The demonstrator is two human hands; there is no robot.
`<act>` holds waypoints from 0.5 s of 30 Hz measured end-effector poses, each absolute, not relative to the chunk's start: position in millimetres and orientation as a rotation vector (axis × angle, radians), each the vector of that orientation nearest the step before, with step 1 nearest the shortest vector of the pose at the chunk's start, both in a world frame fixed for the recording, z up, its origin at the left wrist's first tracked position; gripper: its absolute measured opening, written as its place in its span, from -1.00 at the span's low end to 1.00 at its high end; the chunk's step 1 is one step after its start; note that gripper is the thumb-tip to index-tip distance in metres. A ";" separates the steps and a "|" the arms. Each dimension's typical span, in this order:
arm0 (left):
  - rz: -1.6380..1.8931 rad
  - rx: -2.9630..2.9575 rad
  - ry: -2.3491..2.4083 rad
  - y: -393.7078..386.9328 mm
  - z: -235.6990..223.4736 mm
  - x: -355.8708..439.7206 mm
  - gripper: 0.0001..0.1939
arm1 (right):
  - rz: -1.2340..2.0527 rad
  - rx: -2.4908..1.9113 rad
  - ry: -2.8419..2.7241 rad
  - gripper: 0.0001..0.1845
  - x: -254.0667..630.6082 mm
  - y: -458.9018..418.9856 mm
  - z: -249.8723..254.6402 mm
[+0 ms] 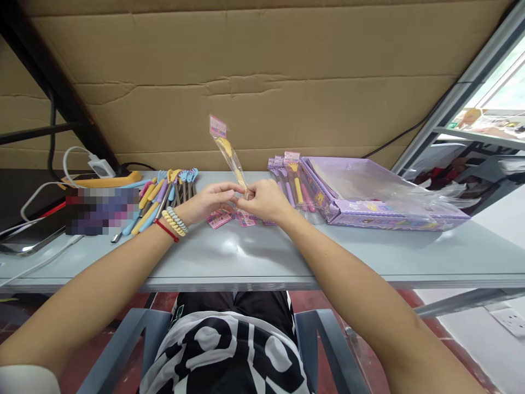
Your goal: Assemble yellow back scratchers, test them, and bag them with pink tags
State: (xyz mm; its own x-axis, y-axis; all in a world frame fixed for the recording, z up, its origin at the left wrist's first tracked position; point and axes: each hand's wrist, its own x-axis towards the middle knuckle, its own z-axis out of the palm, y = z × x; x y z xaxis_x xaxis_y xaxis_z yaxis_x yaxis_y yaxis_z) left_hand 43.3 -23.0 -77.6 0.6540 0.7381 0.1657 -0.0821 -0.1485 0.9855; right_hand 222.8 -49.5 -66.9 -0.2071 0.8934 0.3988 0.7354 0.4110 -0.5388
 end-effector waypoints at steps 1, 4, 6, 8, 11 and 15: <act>0.765 1.580 0.558 -23.1 -77.7 43.3 -0.44 | 0.286 -1.389 -2.007 -0.54 223.4 -48.9 -67.1; 0.740 1.599 0.553 -23.7 -76.2 42.9 -0.39 | 0.212 -1.450 -2.013 -0.66 226.3 -47.4 -64.3; 0.736 1.611 0.570 -23.7 -73.5 40.6 -0.36 | 0.087 -1.514 -1.982 -0.70 231.1 -45.8 -59.0; 0.766 1.616 0.625 -22.9 -70.2 36.1 -0.37 | -0.050 -1.622 -1.925 -0.72 239.9 -43.2 -51.9; 0.849 1.617 0.756 -20.8 -65.1 28.2 -0.46 | -0.129 -1.907 -1.837 -0.75 259.8 -37.7 -41.0; 0.876 1.647 0.950 -20.5 -60.1 24.2 -0.62 | -0.173 -2.242 -1.742 -0.63 286.8 -31.9 -32.6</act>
State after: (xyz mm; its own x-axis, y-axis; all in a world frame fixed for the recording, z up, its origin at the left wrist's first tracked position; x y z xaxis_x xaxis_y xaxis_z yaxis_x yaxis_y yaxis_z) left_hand 24.2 -20.5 -60.1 0.4288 0.8978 0.1005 0.1722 -0.1904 0.9665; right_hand 286.8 -31.9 -32.6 0.2593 0.9264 0.2730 0.9620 -0.2229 -0.1577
